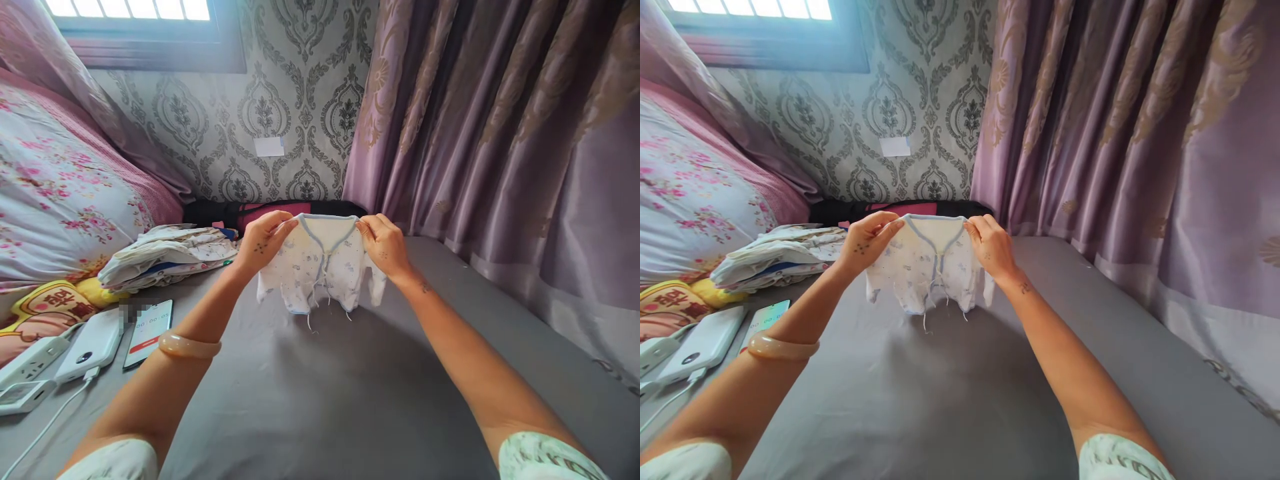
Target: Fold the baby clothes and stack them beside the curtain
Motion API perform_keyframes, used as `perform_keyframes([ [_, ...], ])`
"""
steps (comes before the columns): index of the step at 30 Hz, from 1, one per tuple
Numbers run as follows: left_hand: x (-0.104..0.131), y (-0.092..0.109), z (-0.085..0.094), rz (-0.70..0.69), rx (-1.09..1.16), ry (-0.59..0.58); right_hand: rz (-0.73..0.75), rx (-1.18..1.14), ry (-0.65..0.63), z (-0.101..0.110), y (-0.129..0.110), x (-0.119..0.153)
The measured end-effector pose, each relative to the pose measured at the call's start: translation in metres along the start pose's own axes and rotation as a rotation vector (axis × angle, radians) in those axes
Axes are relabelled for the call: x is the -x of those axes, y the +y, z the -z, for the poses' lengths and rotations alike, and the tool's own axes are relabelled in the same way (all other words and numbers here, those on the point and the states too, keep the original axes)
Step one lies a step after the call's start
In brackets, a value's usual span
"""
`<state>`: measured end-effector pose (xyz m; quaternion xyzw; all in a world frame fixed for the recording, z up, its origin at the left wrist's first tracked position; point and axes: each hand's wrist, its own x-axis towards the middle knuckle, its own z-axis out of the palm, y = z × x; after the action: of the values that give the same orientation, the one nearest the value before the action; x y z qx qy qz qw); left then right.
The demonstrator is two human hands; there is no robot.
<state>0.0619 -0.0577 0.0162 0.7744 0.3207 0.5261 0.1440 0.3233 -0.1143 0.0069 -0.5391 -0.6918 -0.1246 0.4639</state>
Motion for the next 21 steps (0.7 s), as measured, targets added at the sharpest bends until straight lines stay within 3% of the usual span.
perform_keyframes([
  [4,0.011,0.034,0.029,-0.038,-0.083,-0.023,0.033,0.001,-0.056,0.034,-0.024,0.01],
  [8,0.015,0.073,0.06,0.09,-0.011,-0.094,-0.01,-0.184,-0.153,0.075,-0.05,0.007],
  [11,0.011,0.083,0.071,0.235,0.101,-0.219,-0.113,-0.32,-0.313,0.088,-0.052,-0.001],
  [13,0.007,0.07,0.067,0.334,0.129,-0.359,-0.177,-0.377,-0.432,0.079,-0.04,-0.003],
  [15,0.008,0.039,0.052,0.4,0.101,-0.51,-0.223,-0.394,-0.564,0.056,-0.02,0.001],
  [19,0.028,-0.044,-0.001,0.428,0.007,-0.712,-0.275,-0.226,-0.787,-0.011,0.029,0.028],
  [21,0.045,-0.078,-0.03,0.434,-0.089,-0.699,-0.316,-0.035,-0.812,-0.041,0.047,0.047],
])
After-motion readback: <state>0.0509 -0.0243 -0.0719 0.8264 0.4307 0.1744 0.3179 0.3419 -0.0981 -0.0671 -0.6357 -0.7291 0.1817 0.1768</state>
